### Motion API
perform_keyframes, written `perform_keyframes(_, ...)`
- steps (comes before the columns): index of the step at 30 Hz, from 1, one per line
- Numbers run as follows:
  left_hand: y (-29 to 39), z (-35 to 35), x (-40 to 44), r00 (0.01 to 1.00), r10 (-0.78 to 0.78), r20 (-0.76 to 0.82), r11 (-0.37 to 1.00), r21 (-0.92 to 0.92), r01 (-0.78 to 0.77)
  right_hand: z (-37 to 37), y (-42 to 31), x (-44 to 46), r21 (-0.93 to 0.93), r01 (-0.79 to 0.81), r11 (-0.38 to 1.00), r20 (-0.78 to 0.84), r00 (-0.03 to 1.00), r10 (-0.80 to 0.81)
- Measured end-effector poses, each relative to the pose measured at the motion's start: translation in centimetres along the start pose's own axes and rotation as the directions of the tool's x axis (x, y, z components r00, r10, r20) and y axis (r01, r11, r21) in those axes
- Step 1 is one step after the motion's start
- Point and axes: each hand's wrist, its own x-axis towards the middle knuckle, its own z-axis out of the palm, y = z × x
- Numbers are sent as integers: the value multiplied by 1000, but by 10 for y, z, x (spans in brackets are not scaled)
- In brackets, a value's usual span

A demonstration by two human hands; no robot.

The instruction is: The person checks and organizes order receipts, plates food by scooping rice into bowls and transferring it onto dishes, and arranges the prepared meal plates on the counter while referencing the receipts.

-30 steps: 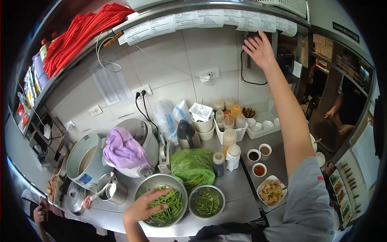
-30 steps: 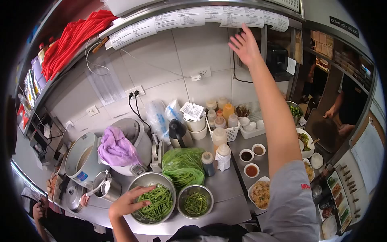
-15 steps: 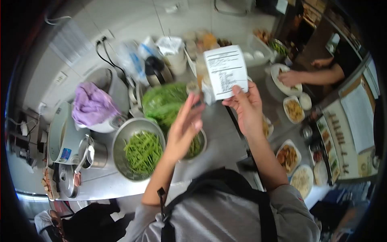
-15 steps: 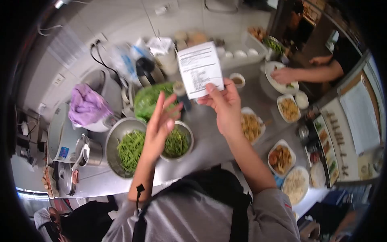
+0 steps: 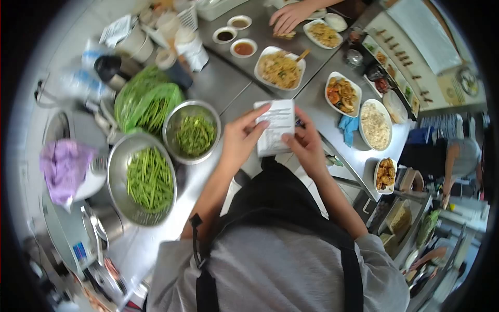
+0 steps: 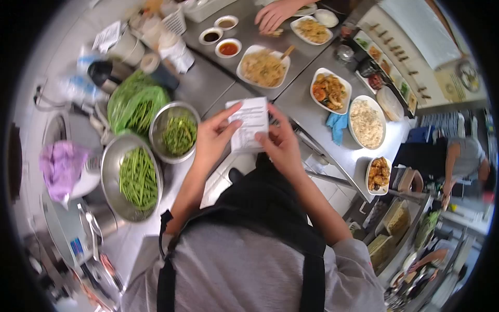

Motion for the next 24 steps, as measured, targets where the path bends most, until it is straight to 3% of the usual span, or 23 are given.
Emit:
perform_keyframes(4,-8,-6,-1,988,-126,86,980,-145,138,-3,5,2,-104,35,994,-49,998,-41)
perform_keyframes(7,-20,-2,-1,999,-36,26,990,-139,39,-13,20,11,-154,84,984,-76,992,-97)
perform_keyframes(11,-32,4,-11,1000,-30,-6,977,-211,28,-20,21,28,-194,83,978,-37,995,-92)
perform_keyframes(12,-34,4,-13,999,-42,-14,990,-132,40,-19,19,30,-179,84,980,-36,995,-92)
perform_keyframes(18,-36,5,-14,996,-44,-73,987,-160,32,-21,26,43,-175,83,981,31,996,-78)
perform_keyframes(21,-45,6,-15,994,-51,-101,988,-148,36,-19,35,47,-184,154,971,37,988,-149)
perform_keyframes(24,-74,7,-12,990,-10,-144,1000,-2,10,-30,62,60,-410,191,892,48,981,-188)
